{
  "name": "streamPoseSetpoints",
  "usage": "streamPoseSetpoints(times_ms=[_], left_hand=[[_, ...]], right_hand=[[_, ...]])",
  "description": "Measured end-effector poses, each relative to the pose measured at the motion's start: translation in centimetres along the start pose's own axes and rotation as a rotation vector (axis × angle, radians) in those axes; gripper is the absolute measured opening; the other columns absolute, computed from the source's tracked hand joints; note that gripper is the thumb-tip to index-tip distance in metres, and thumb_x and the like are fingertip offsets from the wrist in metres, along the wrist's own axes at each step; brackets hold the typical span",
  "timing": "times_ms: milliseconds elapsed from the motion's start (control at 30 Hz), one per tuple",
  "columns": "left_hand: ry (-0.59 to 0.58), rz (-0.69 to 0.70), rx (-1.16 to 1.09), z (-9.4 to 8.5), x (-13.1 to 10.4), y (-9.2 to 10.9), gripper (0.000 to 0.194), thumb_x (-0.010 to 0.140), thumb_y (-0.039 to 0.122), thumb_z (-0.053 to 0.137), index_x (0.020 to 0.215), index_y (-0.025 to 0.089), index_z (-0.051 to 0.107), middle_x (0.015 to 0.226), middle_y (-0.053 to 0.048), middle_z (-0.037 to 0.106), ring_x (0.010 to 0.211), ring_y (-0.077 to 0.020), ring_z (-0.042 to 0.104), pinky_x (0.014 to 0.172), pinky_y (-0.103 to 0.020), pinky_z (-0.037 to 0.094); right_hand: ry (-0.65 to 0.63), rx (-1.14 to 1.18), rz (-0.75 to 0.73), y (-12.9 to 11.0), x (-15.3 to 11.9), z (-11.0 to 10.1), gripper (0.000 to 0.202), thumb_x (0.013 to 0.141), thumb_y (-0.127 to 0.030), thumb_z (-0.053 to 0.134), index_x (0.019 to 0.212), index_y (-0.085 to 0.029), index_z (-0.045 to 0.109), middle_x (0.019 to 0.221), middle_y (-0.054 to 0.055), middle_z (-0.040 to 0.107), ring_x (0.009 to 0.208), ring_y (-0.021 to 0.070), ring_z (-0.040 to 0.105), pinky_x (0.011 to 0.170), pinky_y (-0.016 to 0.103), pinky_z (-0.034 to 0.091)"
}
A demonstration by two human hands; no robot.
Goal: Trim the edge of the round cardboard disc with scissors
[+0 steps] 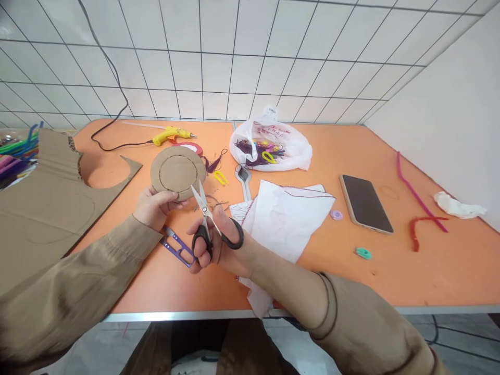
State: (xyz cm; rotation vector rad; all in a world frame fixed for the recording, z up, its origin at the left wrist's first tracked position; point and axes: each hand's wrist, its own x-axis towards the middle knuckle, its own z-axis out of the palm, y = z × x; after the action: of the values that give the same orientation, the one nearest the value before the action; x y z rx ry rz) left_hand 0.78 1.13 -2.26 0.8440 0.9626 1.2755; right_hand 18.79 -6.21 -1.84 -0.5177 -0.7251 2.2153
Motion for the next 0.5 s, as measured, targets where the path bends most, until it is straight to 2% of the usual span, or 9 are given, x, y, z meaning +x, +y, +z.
streamPoseSetpoints(times_ms=[167,267,367,500], left_hand=[[-0.091,0.007,-0.021,-0.21,-0.37,-0.16,0.025,0.057,0.017,0.078,0.080,0.012,0.073,0.077,-0.007,0.077,0.068,-0.0216,0.073,0.060,-0.028,0.061],[-0.116,0.011,-0.049,-0.11,-0.71,-0.25,0.032,0.057,0.016,0.082,0.087,0.014,0.072,0.085,-0.006,0.077,0.077,-0.0219,0.073,0.068,-0.031,0.062],[-0.148,0.035,-0.021,0.10,-0.93,-0.36,0.035,0.055,0.016,0.084,0.088,0.014,0.071,0.083,-0.006,0.077,0.076,-0.0215,0.073,0.069,-0.032,0.061],[-0.174,0.060,-0.002,0.24,-0.91,-0.54,0.034,0.055,0.021,0.087,0.083,0.014,0.070,0.076,-0.007,0.075,0.068,-0.0194,0.070,0.064,-0.030,0.060]], right_hand=[[-0.041,0.068,0.067,0.16,-0.25,0.05,0.057,0.079,-0.067,0.062,0.092,-0.012,0.068,0.063,0.000,0.067,0.048,0.0096,0.058,0.059,0.032,0.060],[-0.032,0.065,0.073,0.09,-0.28,0.14,0.058,0.081,-0.069,0.057,0.090,-0.012,0.067,0.062,0.001,0.067,0.048,0.0094,0.058,0.059,0.032,0.060],[-0.028,0.057,0.066,0.08,-0.22,0.18,0.060,0.081,-0.071,0.054,0.089,-0.013,0.067,0.062,0.000,0.067,0.046,0.0095,0.057,0.059,0.033,0.060],[-0.025,0.066,0.073,0.16,-0.17,0.20,0.063,0.083,-0.073,0.050,0.088,-0.013,0.067,0.061,0.000,0.066,0.046,0.0095,0.056,0.060,0.033,0.059]])
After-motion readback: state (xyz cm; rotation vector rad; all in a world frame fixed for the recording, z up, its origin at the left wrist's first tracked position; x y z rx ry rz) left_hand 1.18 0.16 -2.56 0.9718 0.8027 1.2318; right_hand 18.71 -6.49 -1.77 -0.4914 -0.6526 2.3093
